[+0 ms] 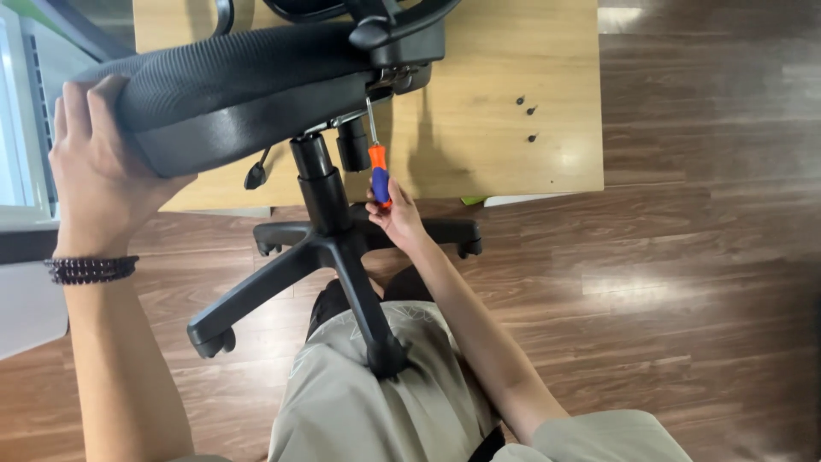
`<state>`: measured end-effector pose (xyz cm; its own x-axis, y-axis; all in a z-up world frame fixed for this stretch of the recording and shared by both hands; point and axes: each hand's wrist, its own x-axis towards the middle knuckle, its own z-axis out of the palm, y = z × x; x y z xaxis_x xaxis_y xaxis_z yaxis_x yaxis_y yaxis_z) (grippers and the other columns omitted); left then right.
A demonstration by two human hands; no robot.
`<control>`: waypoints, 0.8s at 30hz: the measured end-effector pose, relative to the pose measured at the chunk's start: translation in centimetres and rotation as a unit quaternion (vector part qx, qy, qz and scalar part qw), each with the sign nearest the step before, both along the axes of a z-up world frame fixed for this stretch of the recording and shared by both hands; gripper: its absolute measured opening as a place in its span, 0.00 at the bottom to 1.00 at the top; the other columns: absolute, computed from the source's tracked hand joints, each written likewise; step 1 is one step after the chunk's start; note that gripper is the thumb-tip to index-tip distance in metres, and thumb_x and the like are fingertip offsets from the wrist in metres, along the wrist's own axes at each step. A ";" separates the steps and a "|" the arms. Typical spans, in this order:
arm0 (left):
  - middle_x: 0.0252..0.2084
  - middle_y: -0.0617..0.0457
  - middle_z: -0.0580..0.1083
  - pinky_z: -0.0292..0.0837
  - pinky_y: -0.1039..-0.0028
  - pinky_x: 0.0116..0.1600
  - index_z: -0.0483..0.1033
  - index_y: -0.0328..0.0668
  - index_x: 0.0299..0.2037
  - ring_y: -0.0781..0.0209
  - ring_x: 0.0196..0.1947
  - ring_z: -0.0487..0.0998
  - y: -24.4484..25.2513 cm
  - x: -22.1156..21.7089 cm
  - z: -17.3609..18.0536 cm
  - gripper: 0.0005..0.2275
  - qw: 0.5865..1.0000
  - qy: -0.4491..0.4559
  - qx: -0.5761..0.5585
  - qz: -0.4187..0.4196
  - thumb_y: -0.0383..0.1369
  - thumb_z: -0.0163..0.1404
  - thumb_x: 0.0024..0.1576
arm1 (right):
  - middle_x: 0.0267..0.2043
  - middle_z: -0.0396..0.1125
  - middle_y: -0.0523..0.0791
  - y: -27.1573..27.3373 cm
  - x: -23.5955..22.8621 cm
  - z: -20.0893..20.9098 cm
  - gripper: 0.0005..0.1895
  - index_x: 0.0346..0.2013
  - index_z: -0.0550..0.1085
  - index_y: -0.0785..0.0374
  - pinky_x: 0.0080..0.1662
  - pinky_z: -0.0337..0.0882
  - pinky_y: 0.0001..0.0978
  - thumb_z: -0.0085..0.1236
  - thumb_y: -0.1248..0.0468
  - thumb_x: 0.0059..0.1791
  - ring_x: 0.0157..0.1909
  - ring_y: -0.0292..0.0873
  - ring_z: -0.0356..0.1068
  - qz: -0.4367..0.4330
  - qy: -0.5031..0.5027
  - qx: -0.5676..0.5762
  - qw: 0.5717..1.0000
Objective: The person assembles an office chair. They first use a screwdriver to drive screws into the mounting plate on the underside of the seat, then align the seat mechanism onto the gas-lift base, position screws by hand, and tighten them with the screwdriver while steadying the seat with the other hand.
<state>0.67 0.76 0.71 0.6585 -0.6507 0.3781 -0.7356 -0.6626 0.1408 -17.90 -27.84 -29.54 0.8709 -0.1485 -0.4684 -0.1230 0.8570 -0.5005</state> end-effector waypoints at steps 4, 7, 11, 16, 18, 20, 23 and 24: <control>0.53 0.38 0.66 0.73 0.53 0.60 0.63 0.28 0.62 0.38 0.57 0.70 -0.3 -0.2 0.4 0.39 1.000 0.000 0.003 0.008 0.35 0.73 0.43 | 0.39 0.66 0.46 -0.1 0.9 -0.4 0.24 0.53 0.68 0.64 0.31 0.65 0.28 0.41 0.46 0.58 0.32 0.38 0.63 0.003 0.028 0.043 0.999; 0.53 0.38 0.66 0.73 0.53 0.59 0.63 0.28 0.61 0.37 0.58 0.71 -0.6 -0.5 0.6 0.39 1.000 0.006 0.003 0.014 0.36 0.73 0.43 | 0.39 0.66 0.46 0.4 1.3 0.7 0.20 0.52 0.65 0.61 0.31 0.64 0.28 0.46 0.48 0.56 0.30 0.37 0.61 -0.017 0.067 0.023 0.997; 0.53 0.39 0.66 0.73 0.53 0.61 0.63 0.30 0.62 0.39 0.56 0.70 -0.5 -0.5 0.5 0.40 1.000 0.000 0.008 0.013 0.36 0.73 0.42 | 0.41 0.65 0.44 1.6 1.3 1.0 0.22 0.54 0.57 0.52 0.30 0.60 0.25 0.59 0.56 0.54 0.29 0.34 0.58 -0.022 0.062 -0.082 0.994; 0.53 0.39 0.66 0.73 0.53 0.60 0.63 0.30 0.62 0.39 0.55 0.70 -0.8 -0.5 0.7 0.40 1.000 0.004 0.004 0.015 0.36 0.73 0.42 | 0.46 0.68 0.45 1.2 1.3 0.8 0.21 0.54 0.59 0.53 0.32 0.65 0.28 0.57 0.53 0.53 0.32 0.36 0.64 -0.021 0.043 -0.076 0.996; 0.52 0.39 0.66 0.72 0.53 0.59 0.63 0.30 0.62 0.39 0.55 0.70 -0.7 -0.5 0.5 0.40 1.000 0.008 0.003 0.020 0.36 0.73 0.41 | 0.47 0.68 0.46 0.9 1.3 -0.2 0.20 0.54 0.61 0.54 0.33 0.68 0.30 0.55 0.51 0.54 0.34 0.38 0.67 -0.023 0.055 -0.072 0.996; 0.54 0.38 0.66 0.73 0.53 0.60 0.63 0.30 0.63 0.39 0.56 0.70 -0.5 -0.4 0.2 0.41 1.000 0.013 0.009 0.026 0.35 0.72 0.40 | 0.47 0.69 0.46 0.6 1.3 -1.4 0.21 0.54 0.64 0.56 0.36 0.72 0.32 0.51 0.47 0.54 0.35 0.39 0.69 -0.027 0.073 -0.052 0.996; 0.53 0.39 0.66 0.72 0.53 0.61 0.63 0.30 0.62 0.39 0.56 0.70 -0.5 -0.4 0.3 0.40 1.000 0.008 0.009 0.021 0.35 0.73 0.41 | 0.46 0.69 0.46 0.1 1.3 -2.6 0.22 0.55 0.66 0.56 0.36 0.72 0.32 0.50 0.46 0.55 0.35 0.39 0.68 -0.025 0.062 -0.030 0.997; 0.53 0.39 0.66 0.72 0.53 0.61 0.63 0.30 0.62 0.39 0.56 0.70 -0.5 -0.4 0.3 0.40 1.000 0.008 0.008 0.021 0.35 0.73 0.41 | 0.46 0.69 0.46 0.1 1.3 -2.0 0.22 0.55 0.66 0.56 0.36 0.72 0.32 0.50 0.46 0.55 0.35 0.39 0.68 -0.025 0.062 -0.031 0.997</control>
